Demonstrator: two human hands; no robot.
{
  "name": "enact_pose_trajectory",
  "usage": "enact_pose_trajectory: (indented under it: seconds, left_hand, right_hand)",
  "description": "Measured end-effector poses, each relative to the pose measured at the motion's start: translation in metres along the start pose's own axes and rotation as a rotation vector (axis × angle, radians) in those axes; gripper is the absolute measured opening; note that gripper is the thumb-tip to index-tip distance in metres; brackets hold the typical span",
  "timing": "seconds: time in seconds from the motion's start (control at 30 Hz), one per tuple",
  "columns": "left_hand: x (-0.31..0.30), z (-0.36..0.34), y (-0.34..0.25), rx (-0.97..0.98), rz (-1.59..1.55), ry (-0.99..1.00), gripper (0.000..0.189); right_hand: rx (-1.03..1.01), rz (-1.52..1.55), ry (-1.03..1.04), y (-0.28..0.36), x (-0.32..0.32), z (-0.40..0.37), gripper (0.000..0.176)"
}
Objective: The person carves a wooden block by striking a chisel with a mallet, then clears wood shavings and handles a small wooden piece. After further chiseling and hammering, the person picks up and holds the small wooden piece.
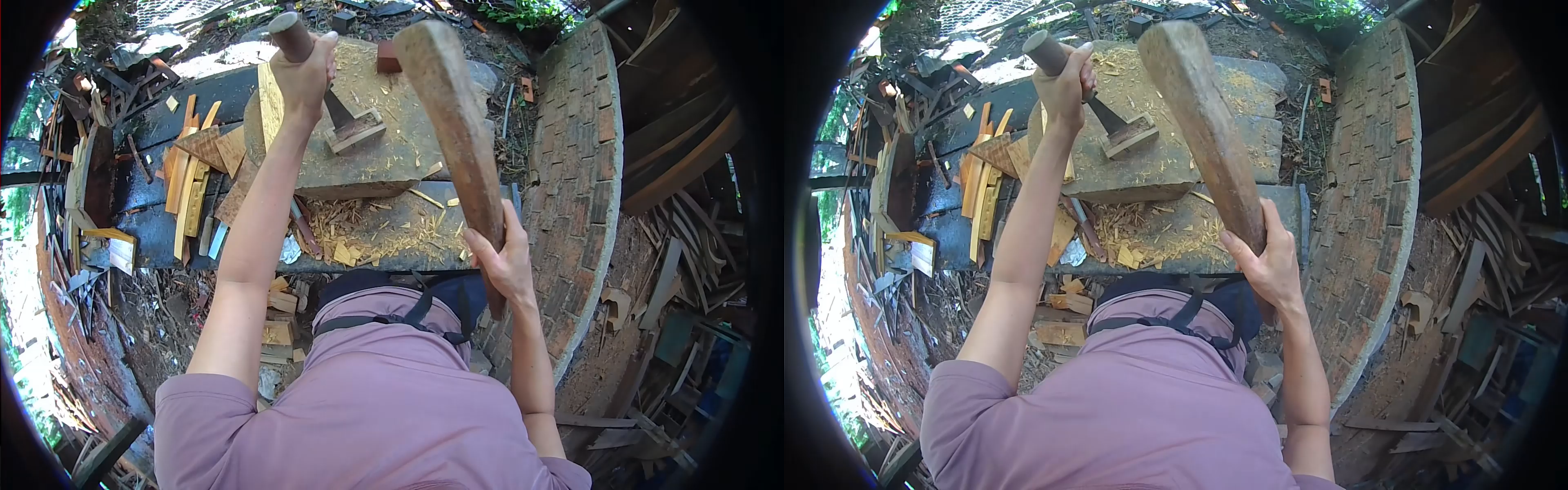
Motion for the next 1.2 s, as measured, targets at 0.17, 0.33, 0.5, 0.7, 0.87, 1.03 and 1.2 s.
enact_pose_trajectory:
  seconds: [0.17,0.33,0.5,0.7,0.87,1.03,1.2]
  left_hand:
    - [0.006,-0.002,0.0,0.009,0.079,0.041,0.019]
    - [0.004,-0.009,-0.004,0.068,0.121,0.049,0.018]
    - [-0.005,-0.008,-0.006,0.012,0.029,-0.005,0.019]
    - [0.003,-0.005,0.002,0.043,0.108,0.037,0.018]
    - [0.01,0.004,0.016,0.119,0.247,0.051,0.018]
    - [0.013,0.016,0.022,0.221,0.335,0.063,0.018]
    - [0.012,0.01,0.018,0.037,0.161,0.05,0.016]
  right_hand:
    - [-0.174,-0.054,-0.092,0.032,0.002,0.023,0.052]
    - [-0.078,0.084,0.003,0.031,0.03,0.042,0.05]
    - [-0.115,0.28,-0.002,0.03,0.032,0.043,0.05]
    - [-0.096,0.333,0.018,0.032,0.02,0.047,0.05]
    - [-0.082,0.223,-0.003,0.032,0.021,0.053,0.049]
    - [-0.121,0.098,-0.005,0.045,0.023,0.061,0.048]
    - [-0.506,0.26,-0.076,0.136,0.011,0.066,0.046]
Point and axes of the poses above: each hand's wrist, its own z-axis towards the middle knuckle, its own x-axis out of the palm, y = z × x, the point moved 5 cm from there along z, towards the middle knuckle, and after that the axes turned 9 degrees about -y, right-handed, at the moved point
